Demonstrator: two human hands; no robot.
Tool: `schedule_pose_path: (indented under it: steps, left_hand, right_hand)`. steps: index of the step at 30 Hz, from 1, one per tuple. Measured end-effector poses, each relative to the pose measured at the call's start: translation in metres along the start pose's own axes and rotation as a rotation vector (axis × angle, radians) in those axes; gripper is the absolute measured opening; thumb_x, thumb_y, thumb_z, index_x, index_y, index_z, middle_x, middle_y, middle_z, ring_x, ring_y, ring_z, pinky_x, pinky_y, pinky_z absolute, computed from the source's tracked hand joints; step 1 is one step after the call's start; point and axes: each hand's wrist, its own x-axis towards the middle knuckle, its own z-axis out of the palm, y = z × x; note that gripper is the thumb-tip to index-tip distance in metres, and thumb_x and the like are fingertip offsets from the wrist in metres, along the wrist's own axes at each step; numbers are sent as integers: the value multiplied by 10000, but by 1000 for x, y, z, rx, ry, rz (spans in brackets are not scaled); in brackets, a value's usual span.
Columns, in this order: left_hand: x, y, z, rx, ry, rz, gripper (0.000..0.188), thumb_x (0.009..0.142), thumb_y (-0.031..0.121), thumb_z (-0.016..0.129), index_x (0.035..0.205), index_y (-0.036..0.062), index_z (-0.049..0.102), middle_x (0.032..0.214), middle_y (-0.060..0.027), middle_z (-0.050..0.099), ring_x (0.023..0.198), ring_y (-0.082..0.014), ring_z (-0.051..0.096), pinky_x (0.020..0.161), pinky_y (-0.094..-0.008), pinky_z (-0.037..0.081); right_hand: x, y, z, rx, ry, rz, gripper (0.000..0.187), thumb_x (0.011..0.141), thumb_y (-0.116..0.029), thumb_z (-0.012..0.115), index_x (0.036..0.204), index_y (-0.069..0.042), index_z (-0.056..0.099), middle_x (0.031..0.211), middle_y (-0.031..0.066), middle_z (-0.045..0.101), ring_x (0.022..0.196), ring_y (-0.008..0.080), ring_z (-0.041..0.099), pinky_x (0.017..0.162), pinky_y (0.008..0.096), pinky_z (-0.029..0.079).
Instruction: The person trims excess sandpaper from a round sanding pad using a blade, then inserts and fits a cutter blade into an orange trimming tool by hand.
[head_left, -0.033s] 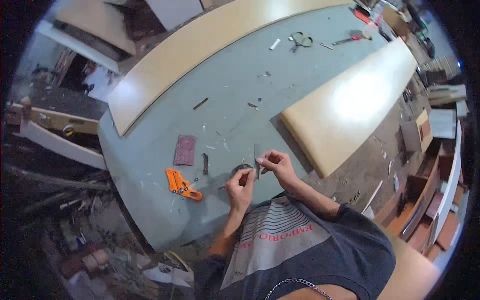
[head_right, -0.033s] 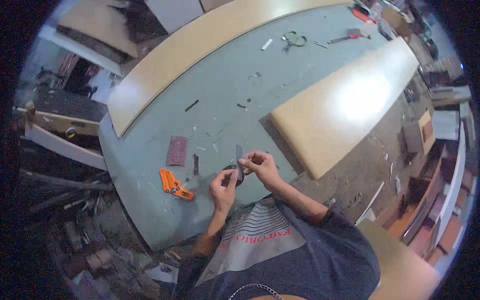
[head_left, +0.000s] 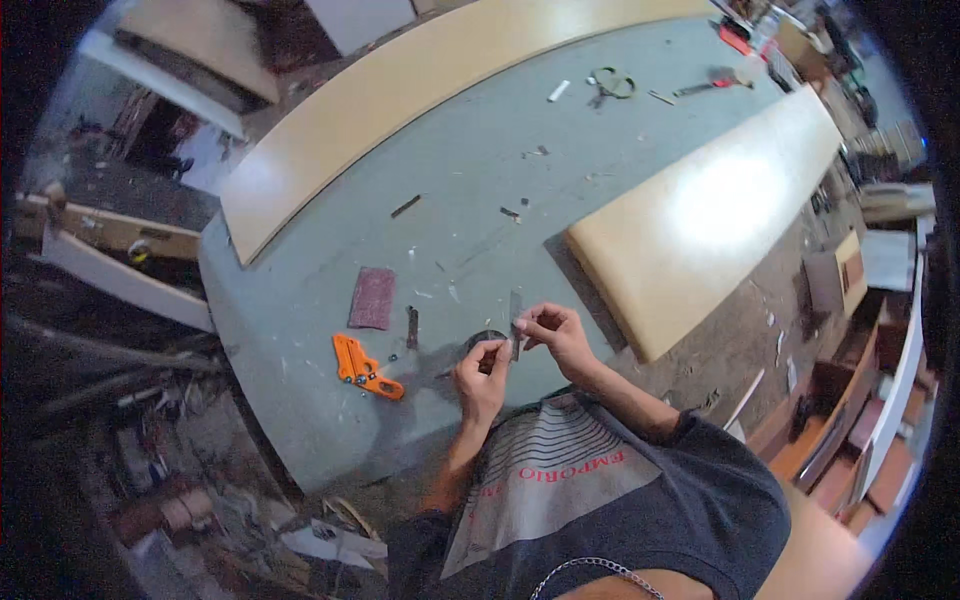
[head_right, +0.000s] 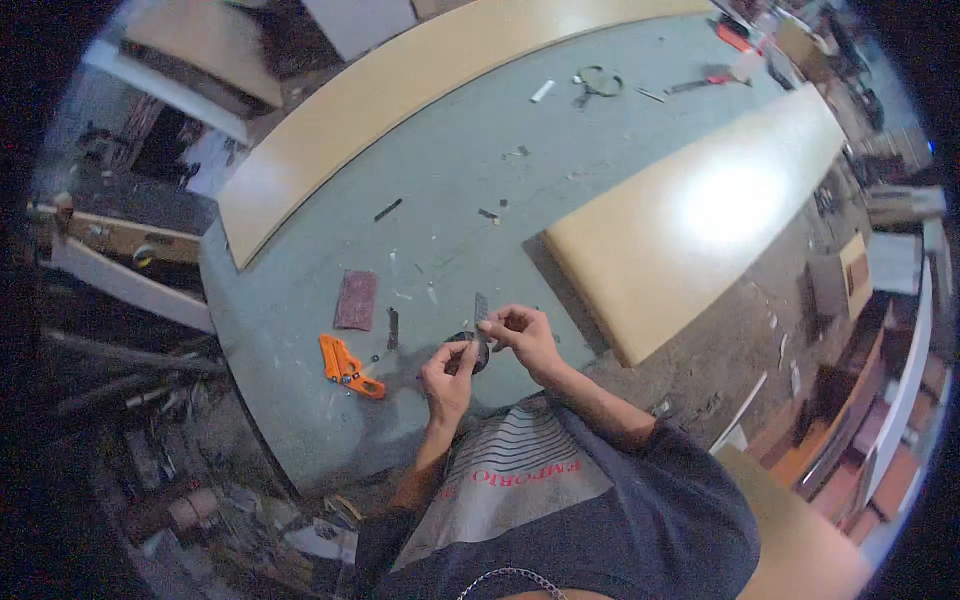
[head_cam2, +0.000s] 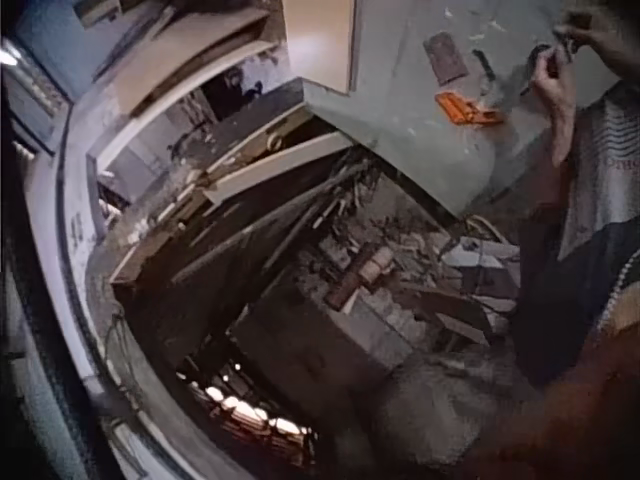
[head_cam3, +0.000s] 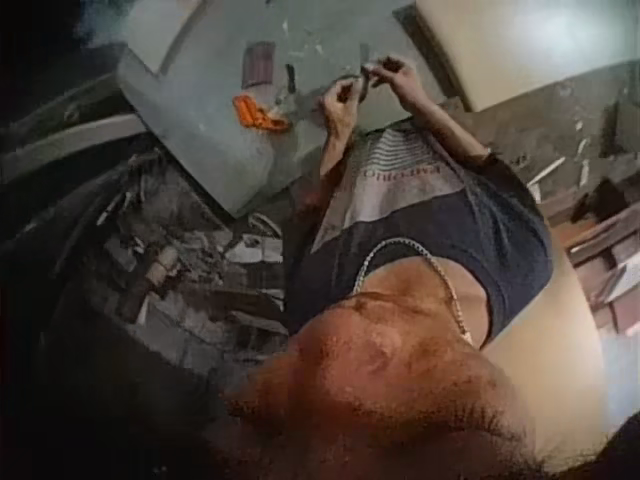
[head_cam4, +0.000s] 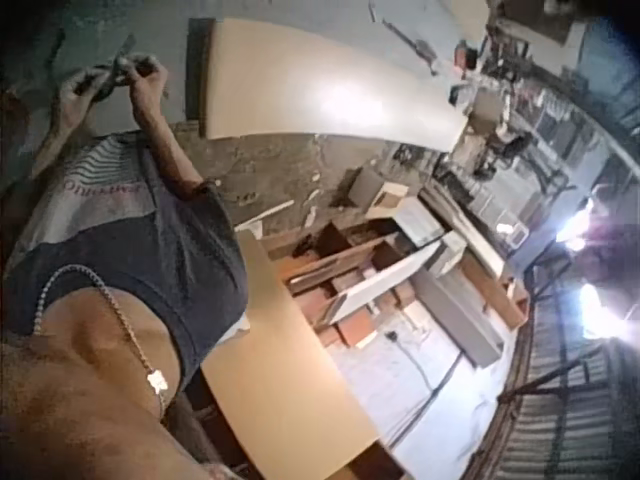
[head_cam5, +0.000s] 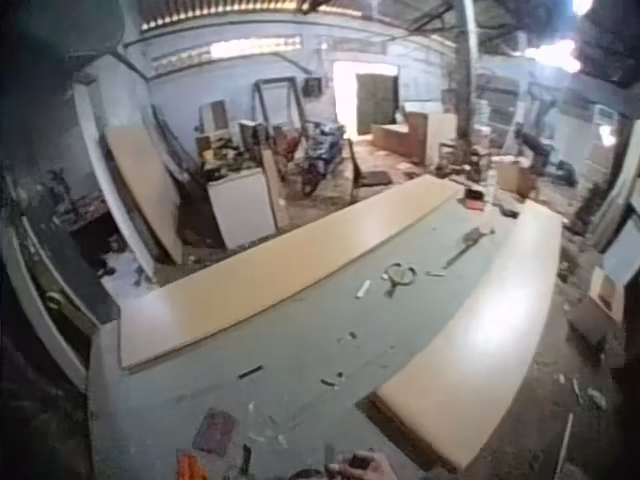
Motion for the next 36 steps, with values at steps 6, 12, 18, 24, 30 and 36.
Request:
schedule_pose_path:
  steps: [6,12,18,24,30,36]
  left_hand:
    - [-6,8,14,198,229,10,233,891,245,678,868,14,660,711,-81,654,591,-148,613,566,-281,467]
    - [-17,-14,11,147,419,-32,240,877,232,705,979,23,648,805,-90,683,693,-140,636,625,-276,495]
    - [-20,-1,15,-490,428,-163,457,866,48,696,1280,-14,510,991,-127,692,890,-142,653,810,-262,522]
    - [-35,-25,14,-122,424,-73,379,874,97,704,1187,20,506,911,-90,712,844,-118,641,748,-246,488]
    - [-45,-65,-51,-312,561,-83,327,913,191,667,1148,44,492,718,0,591,608,-75,542,589,-222,431]
    - [-32,-119,-163,197,617,169,435,878,217,702,1227,28,524,929,-102,627,821,-194,608,706,-325,478]
  right_hand:
    - [21,2,-6,-15,-236,74,114,866,-92,701,942,-34,639,802,14,647,692,94,603,622,259,509]
    - [44,9,-8,-134,-402,74,264,870,-52,681,1120,2,615,818,18,642,730,84,591,641,252,498]
    - [24,-19,11,-376,-563,-106,539,867,27,632,1377,-43,474,824,53,658,756,91,608,668,249,504]
    - [19,24,-7,-466,-479,-49,430,882,-11,643,1294,8,520,839,51,662,743,98,610,648,252,503]
    - [15,45,24,-371,-381,-70,253,912,-72,631,1130,18,539,833,60,654,735,105,617,627,258,513]
    - [12,90,67,-279,-172,-74,167,920,-105,625,994,-10,509,797,45,628,712,113,617,603,262,522]
